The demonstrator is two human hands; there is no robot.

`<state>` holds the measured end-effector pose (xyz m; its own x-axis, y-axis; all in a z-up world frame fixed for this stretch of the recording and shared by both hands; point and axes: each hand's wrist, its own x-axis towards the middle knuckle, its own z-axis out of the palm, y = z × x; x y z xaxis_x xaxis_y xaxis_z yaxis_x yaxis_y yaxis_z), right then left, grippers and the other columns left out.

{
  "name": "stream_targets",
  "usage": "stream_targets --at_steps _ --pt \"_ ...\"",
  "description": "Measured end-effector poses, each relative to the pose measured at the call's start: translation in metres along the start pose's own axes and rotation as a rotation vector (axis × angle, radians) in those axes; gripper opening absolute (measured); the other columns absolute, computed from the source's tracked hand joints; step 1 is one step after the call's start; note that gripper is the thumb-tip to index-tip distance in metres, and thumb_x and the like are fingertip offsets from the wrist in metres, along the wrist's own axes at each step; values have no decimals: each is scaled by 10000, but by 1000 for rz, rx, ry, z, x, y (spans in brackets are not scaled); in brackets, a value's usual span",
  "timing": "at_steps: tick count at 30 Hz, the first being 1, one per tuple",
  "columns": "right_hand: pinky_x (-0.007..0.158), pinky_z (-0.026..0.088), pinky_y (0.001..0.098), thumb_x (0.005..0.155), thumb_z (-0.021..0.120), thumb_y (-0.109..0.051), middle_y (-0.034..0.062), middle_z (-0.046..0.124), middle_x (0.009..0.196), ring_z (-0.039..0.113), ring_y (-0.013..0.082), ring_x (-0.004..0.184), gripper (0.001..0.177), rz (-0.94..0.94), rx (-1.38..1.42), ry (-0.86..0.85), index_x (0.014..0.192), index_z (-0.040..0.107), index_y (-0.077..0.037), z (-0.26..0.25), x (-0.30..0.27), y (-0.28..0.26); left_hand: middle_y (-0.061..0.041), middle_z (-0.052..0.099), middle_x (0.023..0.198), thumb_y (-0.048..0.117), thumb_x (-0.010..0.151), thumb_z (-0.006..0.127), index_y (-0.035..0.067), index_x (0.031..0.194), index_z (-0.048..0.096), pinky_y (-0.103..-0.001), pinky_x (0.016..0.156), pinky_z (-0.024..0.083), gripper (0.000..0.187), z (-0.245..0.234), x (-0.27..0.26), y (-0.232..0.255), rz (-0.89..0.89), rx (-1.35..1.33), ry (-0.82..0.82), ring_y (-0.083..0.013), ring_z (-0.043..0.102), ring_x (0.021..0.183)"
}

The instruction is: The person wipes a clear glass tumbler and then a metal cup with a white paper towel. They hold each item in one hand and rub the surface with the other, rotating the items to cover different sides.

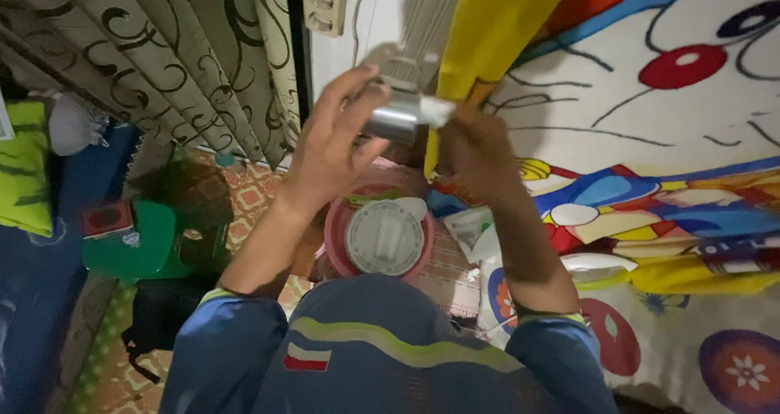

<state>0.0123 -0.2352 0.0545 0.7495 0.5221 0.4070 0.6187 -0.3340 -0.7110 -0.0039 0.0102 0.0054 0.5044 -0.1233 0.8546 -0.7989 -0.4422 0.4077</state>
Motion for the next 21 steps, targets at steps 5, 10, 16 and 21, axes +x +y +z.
stream_targets --at_steps 5,10,16,21 --pt "398 324 173 1041 546 -17 100 718 852 521 99 394 264 428 1263 -113 1280 653 18 33 -17 51 -277 520 1400 230 1080 547 76 1425 596 -574 973 542 382 9 -3 4 152 173 -8 -457 610 1223" --pt "321 326 174 1065 533 -105 95 616 658 467 100 320 150 481 1270 -290 1173 613 -38 -3 8 -8 -311 513 1381 173 1061 624 68 1446 564 -597 964 539 403 8 -7 -5 102 116 22 -513 597 1200" --pt "657 374 264 1075 597 -104 119 484 944 463 165 710 242 20 480 14 1301 519 -63 -18 -6 0 -165 439 1514 128 889 842 230 1466 420 -530 1216 424 722 -15 -8 2 -265 -42 86 -339 484 1398" --pt "779 506 81 1016 578 -97 144 611 1352 617 84 1133 306 351 598 162 1295 615 23 0 9 -29 -181 489 1414 38 873 938 112 1371 442 -441 1176 443 707 -30 13 26 -237 -80 133 -330 517 1355"
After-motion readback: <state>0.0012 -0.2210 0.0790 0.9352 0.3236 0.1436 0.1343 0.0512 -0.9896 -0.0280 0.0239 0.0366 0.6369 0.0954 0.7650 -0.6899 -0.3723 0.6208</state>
